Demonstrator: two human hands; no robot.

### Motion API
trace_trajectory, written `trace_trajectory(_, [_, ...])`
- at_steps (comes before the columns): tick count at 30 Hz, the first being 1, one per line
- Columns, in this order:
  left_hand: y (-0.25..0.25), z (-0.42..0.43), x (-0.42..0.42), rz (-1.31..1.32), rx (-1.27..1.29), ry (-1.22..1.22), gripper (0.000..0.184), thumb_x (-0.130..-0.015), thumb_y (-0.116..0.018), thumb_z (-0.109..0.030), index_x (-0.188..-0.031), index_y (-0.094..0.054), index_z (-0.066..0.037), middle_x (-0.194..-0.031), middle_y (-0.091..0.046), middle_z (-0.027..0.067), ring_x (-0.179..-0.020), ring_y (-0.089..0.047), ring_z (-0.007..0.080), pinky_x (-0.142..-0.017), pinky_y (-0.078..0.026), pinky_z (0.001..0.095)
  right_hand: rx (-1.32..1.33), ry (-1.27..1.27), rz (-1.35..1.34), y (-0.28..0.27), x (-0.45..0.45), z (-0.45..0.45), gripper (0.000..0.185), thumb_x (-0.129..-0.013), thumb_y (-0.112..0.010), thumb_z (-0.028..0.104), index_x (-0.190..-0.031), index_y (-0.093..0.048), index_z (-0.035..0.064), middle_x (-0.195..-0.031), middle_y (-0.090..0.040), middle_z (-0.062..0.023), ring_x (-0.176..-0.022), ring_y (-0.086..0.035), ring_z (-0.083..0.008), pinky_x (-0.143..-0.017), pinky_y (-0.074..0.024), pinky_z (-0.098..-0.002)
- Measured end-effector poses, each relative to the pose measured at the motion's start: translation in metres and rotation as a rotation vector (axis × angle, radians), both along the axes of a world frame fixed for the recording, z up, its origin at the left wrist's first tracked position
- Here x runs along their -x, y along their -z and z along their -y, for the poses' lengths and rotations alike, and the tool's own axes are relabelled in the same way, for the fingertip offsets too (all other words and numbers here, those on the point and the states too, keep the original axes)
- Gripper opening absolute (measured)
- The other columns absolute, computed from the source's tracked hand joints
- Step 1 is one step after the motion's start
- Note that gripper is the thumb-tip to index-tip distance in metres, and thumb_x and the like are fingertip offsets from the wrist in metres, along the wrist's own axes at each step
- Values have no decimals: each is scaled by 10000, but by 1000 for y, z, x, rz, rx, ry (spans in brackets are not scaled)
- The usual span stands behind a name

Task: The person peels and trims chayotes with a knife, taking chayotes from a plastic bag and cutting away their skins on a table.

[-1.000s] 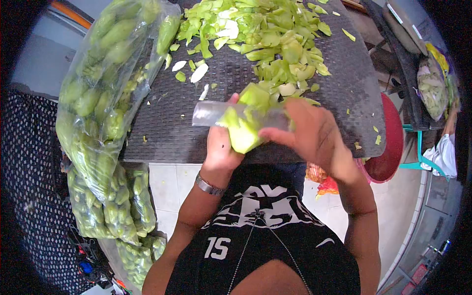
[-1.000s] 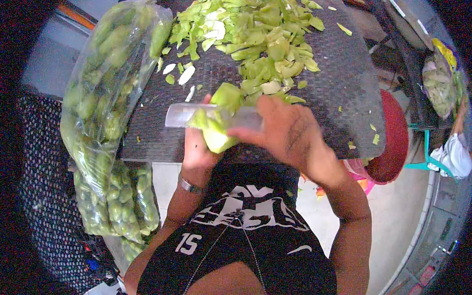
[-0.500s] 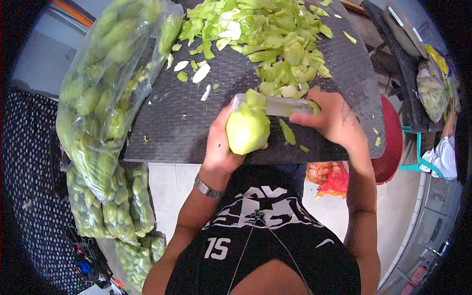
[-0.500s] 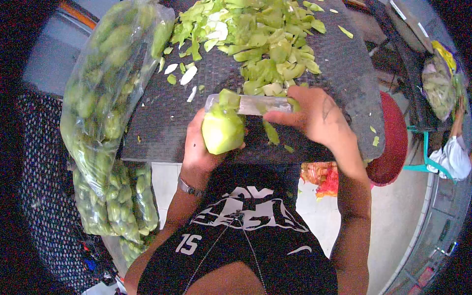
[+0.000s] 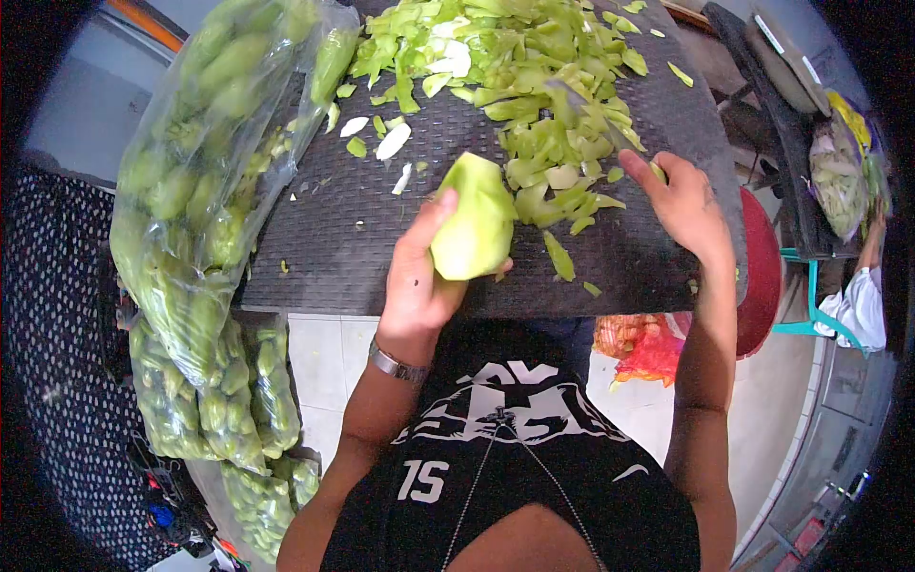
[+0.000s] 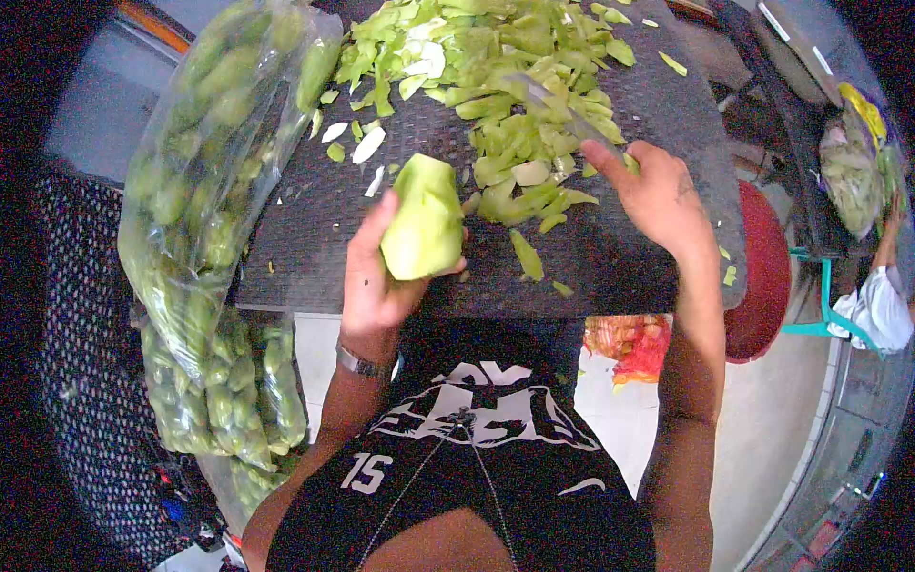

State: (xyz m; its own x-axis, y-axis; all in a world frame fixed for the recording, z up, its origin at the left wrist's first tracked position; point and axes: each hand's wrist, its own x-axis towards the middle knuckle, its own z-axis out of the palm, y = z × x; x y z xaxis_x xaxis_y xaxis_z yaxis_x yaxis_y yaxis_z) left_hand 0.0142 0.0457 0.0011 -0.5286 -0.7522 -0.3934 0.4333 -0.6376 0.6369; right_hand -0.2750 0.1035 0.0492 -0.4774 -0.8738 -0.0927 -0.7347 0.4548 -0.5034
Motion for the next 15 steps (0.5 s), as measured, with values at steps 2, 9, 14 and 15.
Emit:
trace_trajectory(2, [2, 4, -1, 62, 74, 30, 479, -1030, -532, -466, -1339, -574, -102, -1212, -692, 107, -1023, -700, 237, -769, -609, 509, 101, -49, 118, 13, -1, -4, 507, -1022, -620, 456, -831, -608, -13, -696, -520, -211, -632, -446, -282, -646, -444, -428])
trace_trajectory(9, [10, -7, 9, -164, 57, -128, 470, -1062, -468, -459, -1393, -530, -131, -1242, -681, 102, -1091, -690, 275, -832, -604, 555, 61, -412, 288, -5, -89, -29, 619, -932, -659, 585, -1030, -660, -26, -981, -680, -335, -969, -670, -505, -793, -536, -521])
trace_trajectory(14, [-1, 0, 6, -153, -9, 65, 546, -1067, -444, -498, -1356, -565, -51, -1102, -712, 144, -902, -727, 313, -712, -612, 508, 7, -170, 146, 10, -69, -11, 506, -948, -712, 454, -917, -611, -40, -815, -591, -312, -713, -568, -437, -677, -484, -465])
trace_trajectory(15, [-3, -1, 5, -147, -20, 67, 545, -1058, -455, -506, -1350, -578, -62, -1119, -713, 143, -909, -725, 313, -714, -611, 508, 68, -71, 200, 15, -60, -11, 485, -1006, -646, 426, -894, -609, -44, -802, -576, -303, -678, -484, -388, -672, -478, -433])
